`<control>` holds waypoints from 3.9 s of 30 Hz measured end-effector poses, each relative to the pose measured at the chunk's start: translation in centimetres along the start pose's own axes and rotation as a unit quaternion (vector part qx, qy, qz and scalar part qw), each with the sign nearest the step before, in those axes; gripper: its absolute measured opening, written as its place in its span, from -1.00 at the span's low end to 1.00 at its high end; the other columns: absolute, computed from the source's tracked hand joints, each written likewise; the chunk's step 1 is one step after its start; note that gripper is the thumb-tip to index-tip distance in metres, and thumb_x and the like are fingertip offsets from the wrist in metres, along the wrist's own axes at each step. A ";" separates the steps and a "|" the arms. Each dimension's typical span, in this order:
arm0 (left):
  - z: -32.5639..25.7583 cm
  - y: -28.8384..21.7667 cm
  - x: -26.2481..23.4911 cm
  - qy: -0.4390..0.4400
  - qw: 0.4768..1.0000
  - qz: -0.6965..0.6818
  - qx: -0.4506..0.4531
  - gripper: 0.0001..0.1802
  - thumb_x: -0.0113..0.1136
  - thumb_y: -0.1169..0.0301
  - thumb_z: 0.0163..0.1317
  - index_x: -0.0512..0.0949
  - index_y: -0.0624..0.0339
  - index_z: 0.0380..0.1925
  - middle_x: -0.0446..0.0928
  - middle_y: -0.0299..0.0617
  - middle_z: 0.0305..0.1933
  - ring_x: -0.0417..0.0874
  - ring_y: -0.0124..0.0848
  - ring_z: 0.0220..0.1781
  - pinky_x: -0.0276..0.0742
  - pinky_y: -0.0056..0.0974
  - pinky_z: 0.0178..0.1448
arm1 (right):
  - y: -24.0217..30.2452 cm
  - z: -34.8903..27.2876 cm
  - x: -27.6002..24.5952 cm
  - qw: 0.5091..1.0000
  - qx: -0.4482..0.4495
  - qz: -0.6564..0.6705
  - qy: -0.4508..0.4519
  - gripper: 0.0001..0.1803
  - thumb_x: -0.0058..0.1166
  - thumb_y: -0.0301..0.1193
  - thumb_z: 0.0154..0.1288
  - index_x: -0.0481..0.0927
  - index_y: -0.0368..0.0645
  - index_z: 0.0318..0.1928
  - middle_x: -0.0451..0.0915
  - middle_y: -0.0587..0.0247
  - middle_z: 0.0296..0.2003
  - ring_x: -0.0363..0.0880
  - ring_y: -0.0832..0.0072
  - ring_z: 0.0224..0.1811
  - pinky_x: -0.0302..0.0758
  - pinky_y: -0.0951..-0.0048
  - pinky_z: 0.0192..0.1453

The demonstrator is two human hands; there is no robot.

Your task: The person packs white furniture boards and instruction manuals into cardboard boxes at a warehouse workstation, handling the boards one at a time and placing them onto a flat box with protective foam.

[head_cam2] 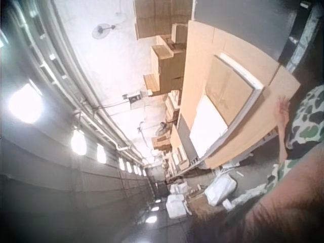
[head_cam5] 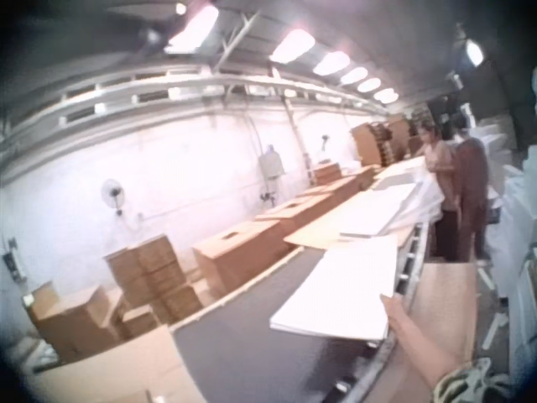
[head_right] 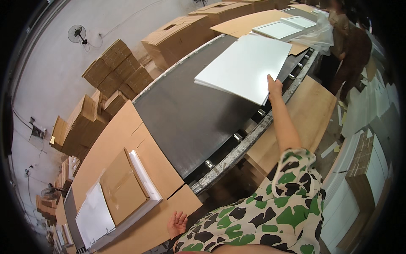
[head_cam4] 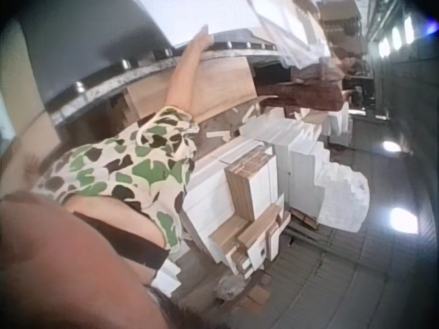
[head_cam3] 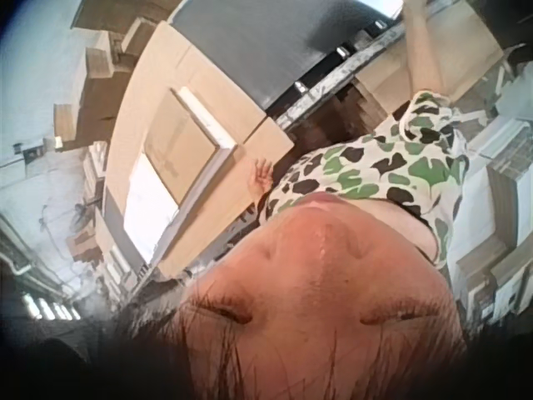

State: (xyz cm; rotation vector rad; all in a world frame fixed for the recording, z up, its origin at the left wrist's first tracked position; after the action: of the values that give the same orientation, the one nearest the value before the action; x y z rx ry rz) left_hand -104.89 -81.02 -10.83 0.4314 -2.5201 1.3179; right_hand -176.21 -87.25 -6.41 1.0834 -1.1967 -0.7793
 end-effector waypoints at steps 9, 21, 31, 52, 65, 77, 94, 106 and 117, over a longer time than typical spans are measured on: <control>-0.1 4.5 4.2 -0.040 0.997 0.062 -0.036 -0.66 0.03 0.36 0.25 0.35 0.30 -0.03 0.52 0.06 -0.14 0.61 -0.14 -0.17 0.58 -0.15 -0.15 | -12.9 -2.0 1.0 0.901 -0.125 -0.414 0.039 -0.67 0.07 -0.33 0.09 0.52 -0.29 -0.18 0.52 -0.10 -0.24 0.50 0.10 -0.17 0.43 0.29 -0.05; -4.5 11.6 -7.1 -0.065 0.997 -0.028 0.017 -0.64 0.13 0.34 0.19 0.43 0.31 -0.07 0.56 -0.15 -0.21 0.61 -0.43 -0.26 0.54 -0.40 -0.25 | -15.4 -35.6 0.9 0.864 -0.099 -0.263 0.417 -0.70 -0.11 -0.41 0.30 0.47 -0.30 -0.02 0.51 0.14 -0.08 0.47 0.38 -0.06 0.36 0.47 0.06; -20.3 17.2 -31.2 -0.203 0.960 -0.069 0.181 -0.78 0.14 0.35 0.17 0.51 0.22 -0.23 0.54 -0.26 -0.41 0.54 -0.53 -0.47 0.51 -0.43 -0.45 | -7.2 -81.4 -2.9 0.604 0.098 -0.153 0.776 -0.73 -0.13 -0.34 0.36 0.45 -0.25 -0.07 0.54 0.28 -0.22 0.50 0.60 -0.34 0.39 0.64 -0.34; -35.5 32.3 -61.0 -0.579 0.739 -0.321 0.124 -0.80 0.16 0.35 0.06 0.57 0.17 -0.32 0.56 -0.25 -0.46 0.55 -0.49 -0.53 0.48 -0.38 -0.46 | -42.0 -115.9 -4.2 -0.174 -0.310 -0.323 0.877 -0.79 0.05 -0.30 0.10 0.58 -0.17 -0.32 0.57 -0.08 -0.46 0.58 0.07 -0.35 0.50 0.16 -0.33; -40.8 35.9 -76.1 -0.799 0.581 -0.103 -0.110 -0.69 0.06 0.15 0.13 0.56 0.17 -0.42 0.54 -0.15 -0.48 0.54 -0.32 -0.45 0.43 -0.19 -0.36 | -44.7 -149.6 10.7 -0.542 -0.663 -0.027 0.516 -0.80 0.04 -0.33 0.10 0.60 -0.17 -0.34 0.59 0.06 -0.30 0.56 0.17 -0.19 0.52 0.25 -0.21; -46.2 34.8 -97.4 -0.568 0.763 -0.074 -0.301 -0.57 0.08 0.12 -0.01 0.59 0.27 -0.30 0.52 0.15 -0.15 0.53 0.01 -0.08 0.42 -0.11 0.00 | -28.5 -180.1 -3.2 -0.281 -0.258 -0.125 0.916 -0.69 -0.01 -0.20 0.16 0.56 -0.12 -0.19 0.58 0.01 -0.32 0.55 0.10 -0.24 0.48 0.22 -0.18; -48.3 7.9 -137.2 -0.633 0.631 -0.444 0.062 -0.49 0.23 0.09 0.08 0.47 0.31 -0.16 0.50 -0.13 -0.29 0.57 -0.38 -0.41 0.47 -0.38 -0.40 | -44.0 -198.6 16.2 -0.323 -0.416 -0.412 0.743 -0.74 -0.04 -0.30 0.16 0.66 -0.11 -0.51 0.61 0.16 -0.52 0.60 0.33 -0.42 0.53 0.24 -0.32; -52.7 1.3 -147.1 -0.629 0.423 -0.628 0.175 -0.03 0.05 -0.16 0.10 -0.11 0.24 0.28 0.12 0.18 0.25 0.33 0.03 0.16 0.40 0.04 0.09 | -43.3 -230.9 22.6 -0.167 -0.443 -0.201 0.858 -0.74 -0.09 -0.30 0.13 0.58 -0.22 -0.40 0.57 0.01 -0.38 0.53 0.03 -0.27 0.47 0.15 -0.13; -55.0 2.4 -153.7 -0.620 0.276 -0.711 0.184 0.03 0.18 -0.25 -0.08 0.07 0.20 0.24 0.31 0.05 0.11 0.47 -0.11 -0.01 0.48 -0.10 -0.04 | -42.0 -240.7 16.1 -0.407 -0.360 -0.156 0.825 -0.73 -0.05 -0.18 0.08 0.63 -0.02 -0.39 0.61 0.17 -0.50 0.60 0.25 -0.42 0.51 0.28 -0.25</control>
State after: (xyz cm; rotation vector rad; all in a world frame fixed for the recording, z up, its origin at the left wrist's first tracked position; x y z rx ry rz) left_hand 40.89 -12.89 -38.29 3.5070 -0.4823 0.3610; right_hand 64.16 -58.92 -43.26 0.2168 -3.6086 -0.9460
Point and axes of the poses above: each hand's wrist, its own z-axis towards the middle knuckle, its own x-axis out of the palm, y = z × x, the point moved 4 cm from there along z, towards the middle knuckle
